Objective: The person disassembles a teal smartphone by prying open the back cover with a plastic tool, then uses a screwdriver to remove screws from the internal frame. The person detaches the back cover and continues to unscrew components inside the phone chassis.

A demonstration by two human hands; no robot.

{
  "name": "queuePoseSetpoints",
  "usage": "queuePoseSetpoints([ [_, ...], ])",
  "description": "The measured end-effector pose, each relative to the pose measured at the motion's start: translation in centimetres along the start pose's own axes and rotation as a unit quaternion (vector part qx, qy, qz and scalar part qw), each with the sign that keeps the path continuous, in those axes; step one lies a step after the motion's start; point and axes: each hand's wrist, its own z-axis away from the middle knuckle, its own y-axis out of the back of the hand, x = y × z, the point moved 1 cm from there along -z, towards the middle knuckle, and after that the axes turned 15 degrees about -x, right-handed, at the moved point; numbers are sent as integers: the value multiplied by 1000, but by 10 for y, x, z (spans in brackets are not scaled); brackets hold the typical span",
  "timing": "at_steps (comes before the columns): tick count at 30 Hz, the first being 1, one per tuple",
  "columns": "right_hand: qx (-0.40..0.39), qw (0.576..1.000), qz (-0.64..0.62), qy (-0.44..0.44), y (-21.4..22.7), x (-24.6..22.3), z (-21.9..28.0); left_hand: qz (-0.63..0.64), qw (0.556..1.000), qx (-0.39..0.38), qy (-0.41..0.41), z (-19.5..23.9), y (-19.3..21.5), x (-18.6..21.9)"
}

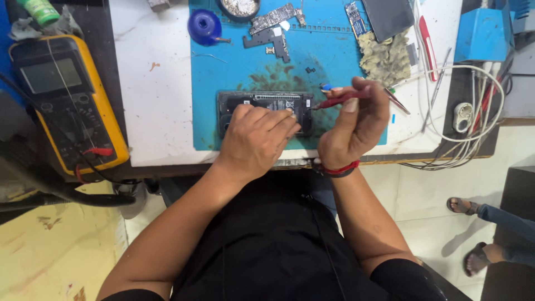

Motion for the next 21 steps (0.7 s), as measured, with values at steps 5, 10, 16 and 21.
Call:
queuePoseSetpoints([
  [5, 28, 984, -165, -59, -3, -16, 15, -11, 1000, 23, -11, 2, 1, 2],
  [10, 38, 985, -161, -51, 2, -16, 19, -16, 1000, 8, -8, 1, 0, 3],
  [16, -9, 1000, 5, -4, 12, -1, 18, -12, 1000, 3, 6, 0, -2, 4],
  [21, -16, 1000, 6, 18, 11, 2, 23, -20, 1000, 5, 3, 2, -2, 3],
])
